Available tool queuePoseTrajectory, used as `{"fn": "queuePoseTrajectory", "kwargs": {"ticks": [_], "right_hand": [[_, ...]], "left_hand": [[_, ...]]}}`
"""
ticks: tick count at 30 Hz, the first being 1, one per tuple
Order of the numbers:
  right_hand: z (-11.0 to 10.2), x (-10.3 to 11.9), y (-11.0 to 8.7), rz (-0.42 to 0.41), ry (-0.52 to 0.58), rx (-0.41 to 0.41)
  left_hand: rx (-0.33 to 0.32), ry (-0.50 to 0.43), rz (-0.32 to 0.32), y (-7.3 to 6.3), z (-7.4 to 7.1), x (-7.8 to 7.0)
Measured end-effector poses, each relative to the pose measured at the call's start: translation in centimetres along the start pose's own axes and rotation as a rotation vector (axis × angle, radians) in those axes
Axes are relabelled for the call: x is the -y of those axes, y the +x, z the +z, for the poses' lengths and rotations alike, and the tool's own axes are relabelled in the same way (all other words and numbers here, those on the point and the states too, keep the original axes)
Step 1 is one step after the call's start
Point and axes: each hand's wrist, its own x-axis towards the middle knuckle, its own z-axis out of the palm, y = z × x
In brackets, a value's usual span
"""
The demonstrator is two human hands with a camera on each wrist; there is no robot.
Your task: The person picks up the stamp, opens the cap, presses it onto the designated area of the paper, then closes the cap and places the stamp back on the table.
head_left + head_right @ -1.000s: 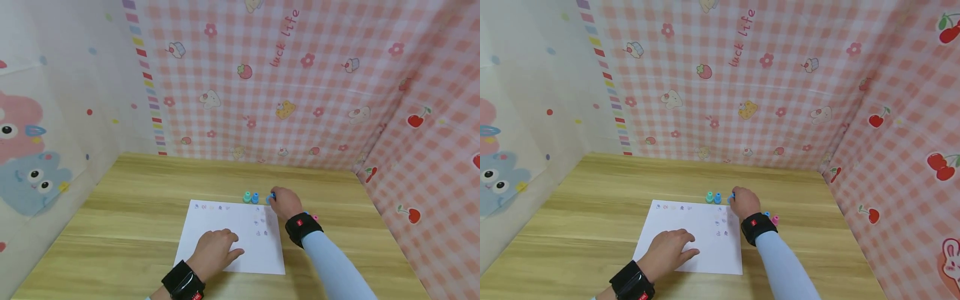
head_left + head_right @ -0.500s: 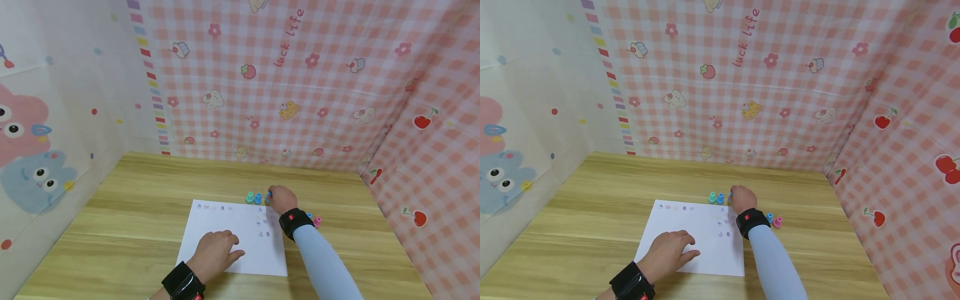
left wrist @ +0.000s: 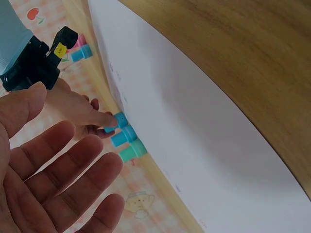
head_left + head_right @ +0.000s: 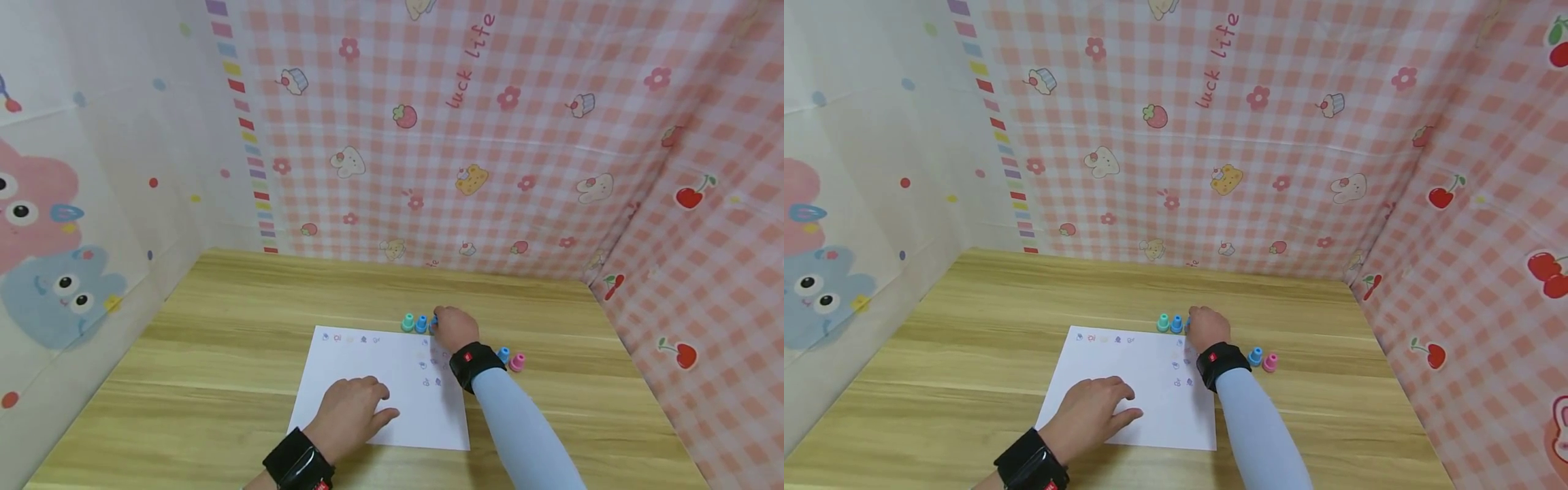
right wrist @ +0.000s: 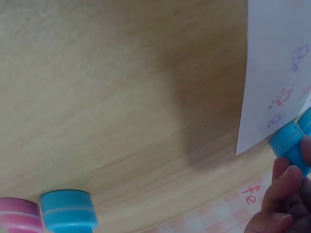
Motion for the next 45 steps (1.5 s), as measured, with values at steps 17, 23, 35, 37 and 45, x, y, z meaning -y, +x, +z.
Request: {"fn": "queuePoseTrajectory", "kwargs": {"ticks": [17, 23, 35, 37, 45], "right_hand": [[-2.4, -2.6, -1.3, 0.029, 0.005, 0.042], [-3.0, -4.3, -1.9, 0.038, -0.003, 0.017], [-5.7, -8.4, -4.2, 0.058, -0.023, 0.038], [-6.3, -8.9, -4.7, 0.066, -0.009, 0.047], [-7.8, -11.2, -6.5, 0.126, 0.008, 0.099]], "left_hand": [[0.015, -0.019, 0.022, 0.4, 0.2, -0.2], [0.018, -0.027, 0.029, 0.3, 0.1, -0.5], [0.045, -0.052, 0.023, 0.5, 0.1, -0.8], [0.046, -0.051, 0.023, 0.5, 0.2, -0.8], [0.038, -0.046, 0.028, 0.5, 0.4, -0.9]]}}
